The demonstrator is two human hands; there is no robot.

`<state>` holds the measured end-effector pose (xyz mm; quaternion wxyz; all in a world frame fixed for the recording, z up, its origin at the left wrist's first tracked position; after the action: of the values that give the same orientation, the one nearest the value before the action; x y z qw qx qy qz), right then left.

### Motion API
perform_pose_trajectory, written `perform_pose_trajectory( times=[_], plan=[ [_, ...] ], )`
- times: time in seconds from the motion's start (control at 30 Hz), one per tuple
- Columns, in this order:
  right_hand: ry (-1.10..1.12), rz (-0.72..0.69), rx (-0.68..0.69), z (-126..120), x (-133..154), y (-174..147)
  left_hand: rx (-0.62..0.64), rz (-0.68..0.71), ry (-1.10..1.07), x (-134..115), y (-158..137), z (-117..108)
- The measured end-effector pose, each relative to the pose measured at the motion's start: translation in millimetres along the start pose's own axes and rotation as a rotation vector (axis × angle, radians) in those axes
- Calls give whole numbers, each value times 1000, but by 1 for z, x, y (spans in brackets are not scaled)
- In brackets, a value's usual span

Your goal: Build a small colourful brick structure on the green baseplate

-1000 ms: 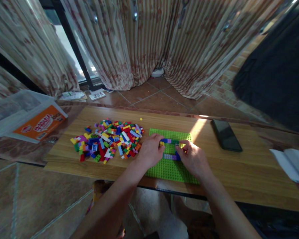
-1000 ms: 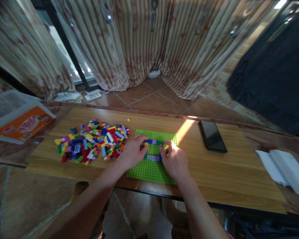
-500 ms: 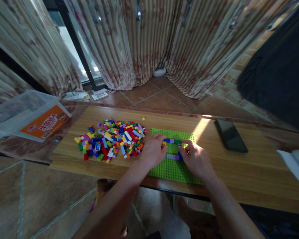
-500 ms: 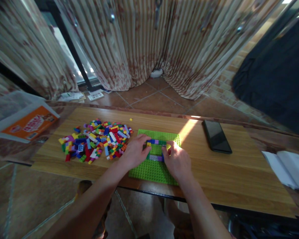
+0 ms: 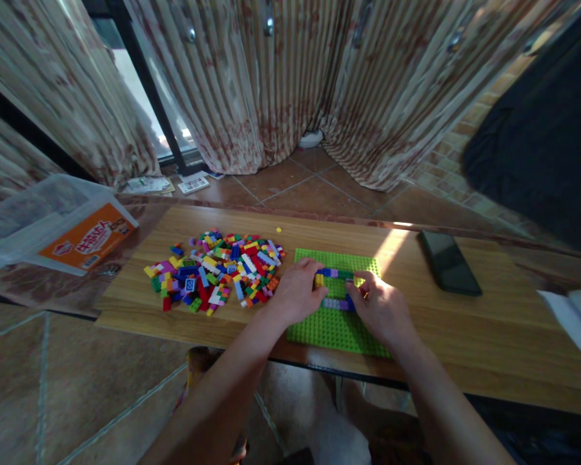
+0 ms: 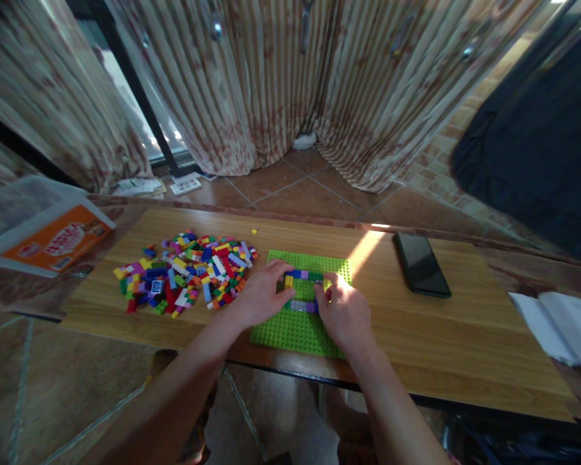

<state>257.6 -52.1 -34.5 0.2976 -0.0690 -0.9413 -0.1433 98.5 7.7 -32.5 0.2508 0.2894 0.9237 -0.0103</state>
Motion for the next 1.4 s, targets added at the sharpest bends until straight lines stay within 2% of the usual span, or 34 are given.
perform_pose_trajectory(
  times=[0.23,0.43,1.4],
  plan=[
    [-7,10,14,0,1,0,92,42,-45,0,0,-4],
    [-15,-14,2,1,0,-1,118,37,-62,0,0,-6],
    [-54,-72,-39,2,3,-1,118,44,-47,-1,0,-6]
  ],
)
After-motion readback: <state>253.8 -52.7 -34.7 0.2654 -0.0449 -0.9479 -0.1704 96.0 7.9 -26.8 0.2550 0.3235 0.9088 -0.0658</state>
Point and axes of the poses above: each hand's wrist, its own y-axis towards the middle knuckle, its own z-axis out of the palm, x = y × z, the point moved 5 cm from there along y, towards the middle knuckle, and after that the axes turned 14 degrees about y, right-handed, at the moved point
